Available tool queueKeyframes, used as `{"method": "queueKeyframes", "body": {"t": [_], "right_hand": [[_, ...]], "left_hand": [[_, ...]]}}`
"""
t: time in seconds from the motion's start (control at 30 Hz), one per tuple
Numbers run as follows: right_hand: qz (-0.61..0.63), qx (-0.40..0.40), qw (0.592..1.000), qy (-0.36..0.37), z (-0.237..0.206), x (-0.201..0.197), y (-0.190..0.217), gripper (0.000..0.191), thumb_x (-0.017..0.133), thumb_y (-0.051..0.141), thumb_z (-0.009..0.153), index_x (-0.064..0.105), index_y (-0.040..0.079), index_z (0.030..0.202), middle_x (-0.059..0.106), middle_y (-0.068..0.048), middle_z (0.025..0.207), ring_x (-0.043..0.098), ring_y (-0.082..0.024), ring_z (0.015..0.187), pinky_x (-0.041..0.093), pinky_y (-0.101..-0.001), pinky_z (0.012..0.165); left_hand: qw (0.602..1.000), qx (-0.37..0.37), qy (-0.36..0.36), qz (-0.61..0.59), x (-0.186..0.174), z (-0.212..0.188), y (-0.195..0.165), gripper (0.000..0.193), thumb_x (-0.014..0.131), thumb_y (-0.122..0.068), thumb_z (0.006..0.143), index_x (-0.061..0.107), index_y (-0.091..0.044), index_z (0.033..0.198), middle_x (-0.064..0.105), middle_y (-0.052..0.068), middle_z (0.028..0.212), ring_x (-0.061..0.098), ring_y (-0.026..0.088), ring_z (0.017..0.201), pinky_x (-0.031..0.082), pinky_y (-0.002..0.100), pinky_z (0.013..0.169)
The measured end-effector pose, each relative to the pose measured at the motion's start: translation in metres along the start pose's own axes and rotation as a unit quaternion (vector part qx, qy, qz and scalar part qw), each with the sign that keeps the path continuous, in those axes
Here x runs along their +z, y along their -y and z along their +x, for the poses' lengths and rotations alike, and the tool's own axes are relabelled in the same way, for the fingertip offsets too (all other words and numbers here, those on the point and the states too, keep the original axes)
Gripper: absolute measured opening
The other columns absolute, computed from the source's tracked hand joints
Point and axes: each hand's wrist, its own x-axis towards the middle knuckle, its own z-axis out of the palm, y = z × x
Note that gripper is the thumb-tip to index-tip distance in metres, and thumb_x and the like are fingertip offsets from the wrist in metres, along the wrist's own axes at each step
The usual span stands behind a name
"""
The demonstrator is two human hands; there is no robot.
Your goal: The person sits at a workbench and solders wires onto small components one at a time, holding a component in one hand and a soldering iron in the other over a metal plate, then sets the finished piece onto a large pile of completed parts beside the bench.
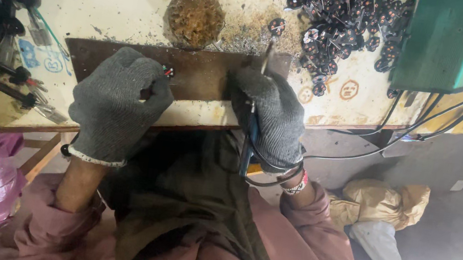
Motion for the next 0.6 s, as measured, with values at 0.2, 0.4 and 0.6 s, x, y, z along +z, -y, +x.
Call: {"method": "queueKeyframes", "body": {"t": [0.2, 0.4, 0.6], "right_hand": [[-0.19, -0.106, 0.975, 0.034, 0.006, 0.01, 0.022, 0.034, 0.073, 0.002, 0.081, 0.062, 0.009, 0.113, 0.071, -0.024, 0.116, 0.072, -0.042, 0.106, 0.058, -0.0408, 0.088], [0.145, 0.069, 0.978, -0.131, 0.005, 0.017, 0.012, 0.018, 0.07, 0.009, 0.1, 0.059, 0.009, 0.114, 0.072, -0.011, 0.108, 0.073, -0.023, 0.09, 0.058, -0.0319, 0.087], [0.098, 0.065, 0.987, -0.113, -0.015, 0.034, -0.011, 0.008, 0.069, 0.013, 0.097, 0.063, 0.012, 0.092, 0.067, -0.01, 0.085, 0.068, -0.022, 0.08, 0.051, -0.0352, 0.074]], "left_hand": [[1.0, 0.007, -0.015, 0.017, -0.003, 0.003, 0.0, 0.011, 0.075, -0.003, 0.092, 0.068, -0.011, 0.094, 0.064, 0.007, 0.094, 0.066, 0.024, 0.082, 0.054, 0.036, 0.071], [0.998, 0.03, 0.013, 0.051, 0.002, 0.001, -0.014, 0.01, 0.074, -0.006, 0.091, 0.066, -0.012, 0.09, 0.062, 0.006, 0.09, 0.065, 0.026, 0.084, 0.052, 0.038, 0.065], [0.998, 0.027, 0.052, 0.029, 0.021, 0.0, -0.029, 0.008, 0.072, -0.011, 0.088, 0.065, -0.013, 0.092, 0.061, 0.007, 0.09, 0.065, 0.028, 0.084, 0.053, 0.041, 0.067]]}}
